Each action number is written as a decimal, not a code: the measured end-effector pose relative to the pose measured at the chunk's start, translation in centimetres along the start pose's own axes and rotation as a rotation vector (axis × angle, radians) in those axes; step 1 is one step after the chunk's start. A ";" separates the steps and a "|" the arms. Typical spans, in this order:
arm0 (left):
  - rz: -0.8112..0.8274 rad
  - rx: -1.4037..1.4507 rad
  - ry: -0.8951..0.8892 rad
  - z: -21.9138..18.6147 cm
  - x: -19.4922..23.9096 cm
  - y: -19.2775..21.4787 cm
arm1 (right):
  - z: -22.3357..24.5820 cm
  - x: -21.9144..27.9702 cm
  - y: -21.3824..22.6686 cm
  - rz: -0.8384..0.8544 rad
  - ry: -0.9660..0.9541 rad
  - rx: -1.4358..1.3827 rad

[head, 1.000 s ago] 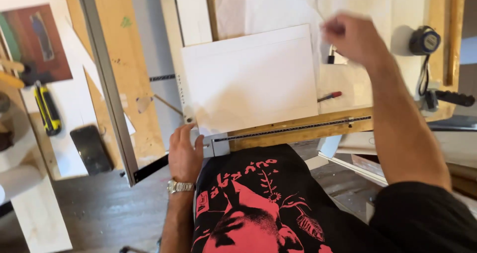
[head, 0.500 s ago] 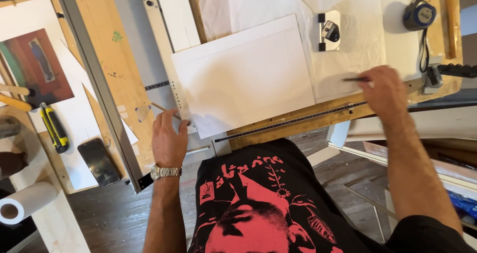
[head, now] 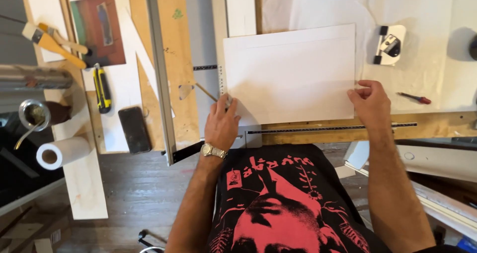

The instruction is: Cutting a rectangular opening in a matboard using a professional mat cutter.

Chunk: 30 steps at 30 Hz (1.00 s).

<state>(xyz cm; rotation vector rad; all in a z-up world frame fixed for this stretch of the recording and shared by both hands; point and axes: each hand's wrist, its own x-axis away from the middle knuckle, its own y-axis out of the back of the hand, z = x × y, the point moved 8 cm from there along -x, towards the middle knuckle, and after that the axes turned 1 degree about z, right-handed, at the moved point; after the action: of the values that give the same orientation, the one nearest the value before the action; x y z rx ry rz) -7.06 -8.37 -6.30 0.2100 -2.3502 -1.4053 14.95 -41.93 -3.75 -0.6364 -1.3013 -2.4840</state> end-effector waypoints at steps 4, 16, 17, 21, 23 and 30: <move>-0.018 -0.014 -0.013 0.1 -0.2 0.2 | -2.9 -1.6 -0.8 0.061 0.027 -0.131; -0.308 0.001 -0.079 0.1 1.4 9.2 | -1.9 -0.7 -0.6 0.062 0.018 -0.267; -0.437 0.041 -0.065 1.0 2.0 12.0 | -2.1 -0.8 -0.6 0.059 0.012 -0.259; -0.515 0.091 0.216 8.6 1.8 14.3 | -0.6 0.1 -0.4 0.107 0.003 -0.147; -0.430 0.248 0.300 9.6 1.7 15.0 | -0.8 0.3 -0.6 0.105 0.045 -0.166; -0.240 0.503 0.450 10.8 2.3 13.2 | -3.0 0.1 -1.2 0.084 0.098 -0.157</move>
<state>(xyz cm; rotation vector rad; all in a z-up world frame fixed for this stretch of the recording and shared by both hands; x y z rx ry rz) -12.56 6.06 1.28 0.8730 -2.2851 -0.7193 13.60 -43.80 -6.06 -0.5834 -1.0310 -2.5308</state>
